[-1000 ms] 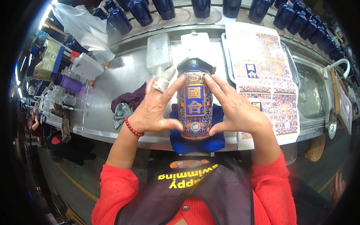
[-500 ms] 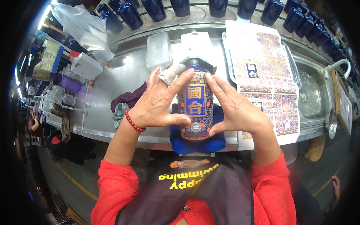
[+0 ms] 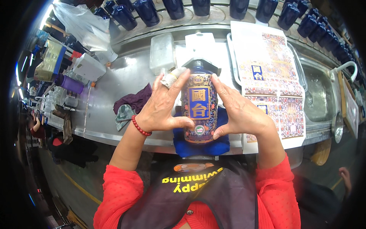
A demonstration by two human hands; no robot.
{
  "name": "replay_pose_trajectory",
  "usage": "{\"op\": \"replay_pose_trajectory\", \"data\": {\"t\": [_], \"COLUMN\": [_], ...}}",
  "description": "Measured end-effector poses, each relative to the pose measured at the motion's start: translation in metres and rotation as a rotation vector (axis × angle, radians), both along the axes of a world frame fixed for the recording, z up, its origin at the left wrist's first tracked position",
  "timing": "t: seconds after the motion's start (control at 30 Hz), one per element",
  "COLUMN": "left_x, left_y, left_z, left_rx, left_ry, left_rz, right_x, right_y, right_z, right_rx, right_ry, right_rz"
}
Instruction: The person applies a decorative sticker to a blue cylindrical bottle, smoothing it with a small black tool and rotating the bottle to cover all sides. They then place the finished bottle on a nearby rack and pick up another blue bottle to repeat the process.
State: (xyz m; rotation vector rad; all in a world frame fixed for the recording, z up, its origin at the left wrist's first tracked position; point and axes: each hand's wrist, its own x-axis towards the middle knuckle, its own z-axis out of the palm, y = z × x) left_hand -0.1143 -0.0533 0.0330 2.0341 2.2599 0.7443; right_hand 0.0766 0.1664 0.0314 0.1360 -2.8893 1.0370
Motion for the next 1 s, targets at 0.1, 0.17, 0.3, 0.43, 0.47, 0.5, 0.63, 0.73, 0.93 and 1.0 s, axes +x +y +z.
{"op": "replay_pose_trajectory", "data": {"t": [0.1,0.17,0.3,0.43,0.47,0.5,0.63,0.73,0.93,1.0], "left_x": [-0.001,0.001,0.013,0.03,0.035,0.039,0.068,0.079,0.083,0.086], "left_y": [0.0,-0.002,-0.007,-0.014,-0.017,-0.02,-0.029,-0.033,-0.04,-0.039], "left_z": [-0.006,-0.013,-0.034,-0.054,-0.056,-0.059,-0.065,-0.069,-0.075,-0.075], "left_rx": [0.035,0.088,0.163,0.305,0.329,0.343,0.324,0.337,0.406,0.394], "left_ry": [-0.062,-0.156,-0.336,-0.601,-0.624,-0.645,-0.655,-0.61,-0.611,-0.573], "left_rz": [-0.014,0.004,0.079,0.165,0.168,0.173,0.259,0.288,0.308,0.3], "right_x": [0.002,0.002,-0.018,-0.049,-0.044,-0.033,-0.033,-0.066,0.0,0.015], "right_y": [0.001,0.003,-0.001,-0.02,-0.032,-0.046,-0.047,-0.021,-0.058,-0.057], "right_z": [0.01,0.022,0.055,0.06,0.055,0.05,0.061,0.059,0.034,0.031], "right_rx": [0.039,0.131,0.181,0.6,0.654,0.632,0.303,-0.267,0.368,0.05], "right_ry": [0.076,0.137,0.388,0.617,0.641,0.644,0.188,0.143,0.503,0.392], "right_rz": [-0.013,-0.057,-0.07,0.059,0.14,0.264,0.493,-0.111,0.372,0.461]}}
